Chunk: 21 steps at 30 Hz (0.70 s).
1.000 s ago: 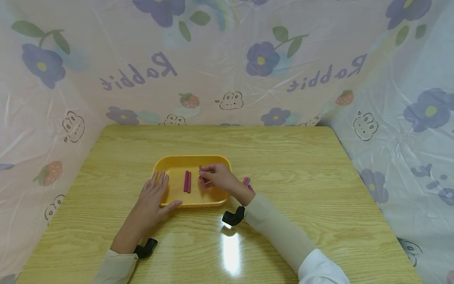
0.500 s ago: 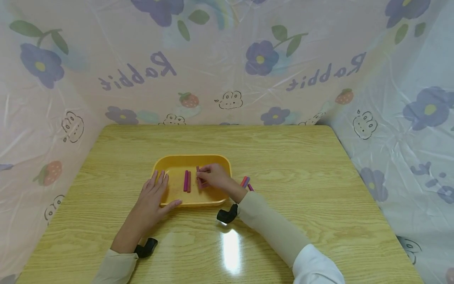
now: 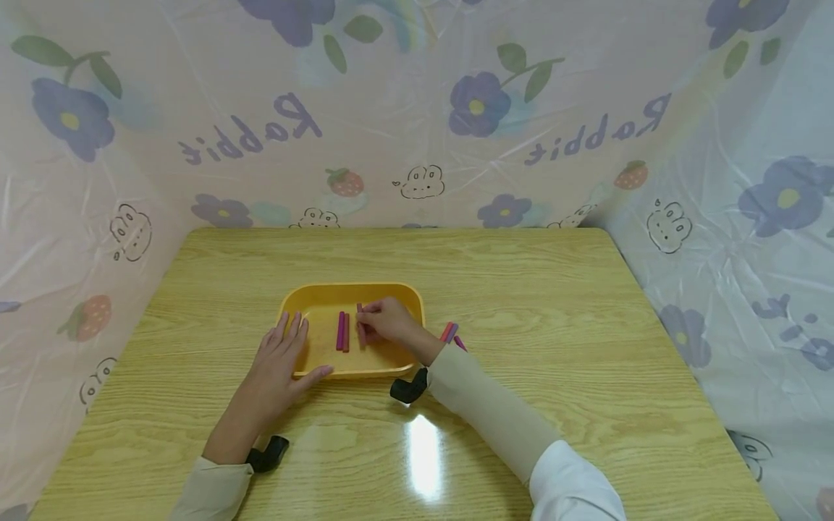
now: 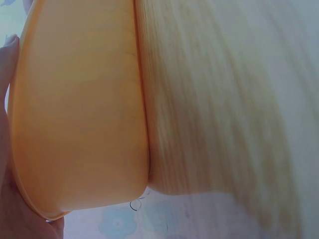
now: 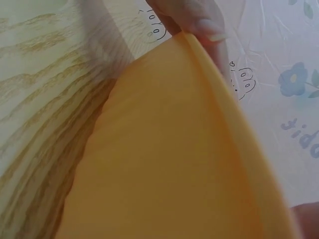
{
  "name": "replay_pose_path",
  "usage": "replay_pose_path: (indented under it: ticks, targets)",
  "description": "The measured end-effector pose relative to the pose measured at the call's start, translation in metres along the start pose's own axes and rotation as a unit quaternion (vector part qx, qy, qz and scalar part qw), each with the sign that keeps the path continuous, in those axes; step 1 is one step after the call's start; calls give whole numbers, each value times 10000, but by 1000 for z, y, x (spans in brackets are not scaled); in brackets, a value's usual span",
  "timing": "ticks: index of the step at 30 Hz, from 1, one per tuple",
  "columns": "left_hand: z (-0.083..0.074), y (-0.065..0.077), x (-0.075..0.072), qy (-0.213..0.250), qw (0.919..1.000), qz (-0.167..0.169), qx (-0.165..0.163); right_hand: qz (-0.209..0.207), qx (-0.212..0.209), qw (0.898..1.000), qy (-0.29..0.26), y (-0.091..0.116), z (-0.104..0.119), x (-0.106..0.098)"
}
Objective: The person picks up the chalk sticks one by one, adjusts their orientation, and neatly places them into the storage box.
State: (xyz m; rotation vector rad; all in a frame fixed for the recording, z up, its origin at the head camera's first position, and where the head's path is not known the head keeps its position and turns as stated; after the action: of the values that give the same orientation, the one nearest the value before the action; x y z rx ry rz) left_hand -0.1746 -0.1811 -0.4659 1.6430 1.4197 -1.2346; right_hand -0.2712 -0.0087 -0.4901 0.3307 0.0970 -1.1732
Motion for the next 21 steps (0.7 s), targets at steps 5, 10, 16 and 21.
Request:
replay_pose_path:
  ticks: [5,10,16,21]
  targets:
    - [0,0,-1,6,10000,13,-16,39,214,9997,-77,-4,-2,4]
    - [1,0,0,8,10000,23,-13,55,328,9993,-190,-6,-4,8]
    - [1,0,0,-28,10000,-40,14,-4,506,9983,-294,-8,-6,8]
    - [0,0,-1,13,10000,-16,17,14,581,9975,-403,-8,-9,9]
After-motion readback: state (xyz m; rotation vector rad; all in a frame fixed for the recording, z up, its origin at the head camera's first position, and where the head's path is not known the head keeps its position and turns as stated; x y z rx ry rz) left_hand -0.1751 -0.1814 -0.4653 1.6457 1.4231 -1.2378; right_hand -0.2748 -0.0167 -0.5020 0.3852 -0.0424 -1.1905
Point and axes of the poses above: each hand's wrist, its own y-axis away from the middle knuckle, its own x-axis out of the palm, z = x × y, the point moved 7 cm from there along -y, towards the middle knuckle, and after that the axes turned 7 degrees about -x, right-handed, at the moved point
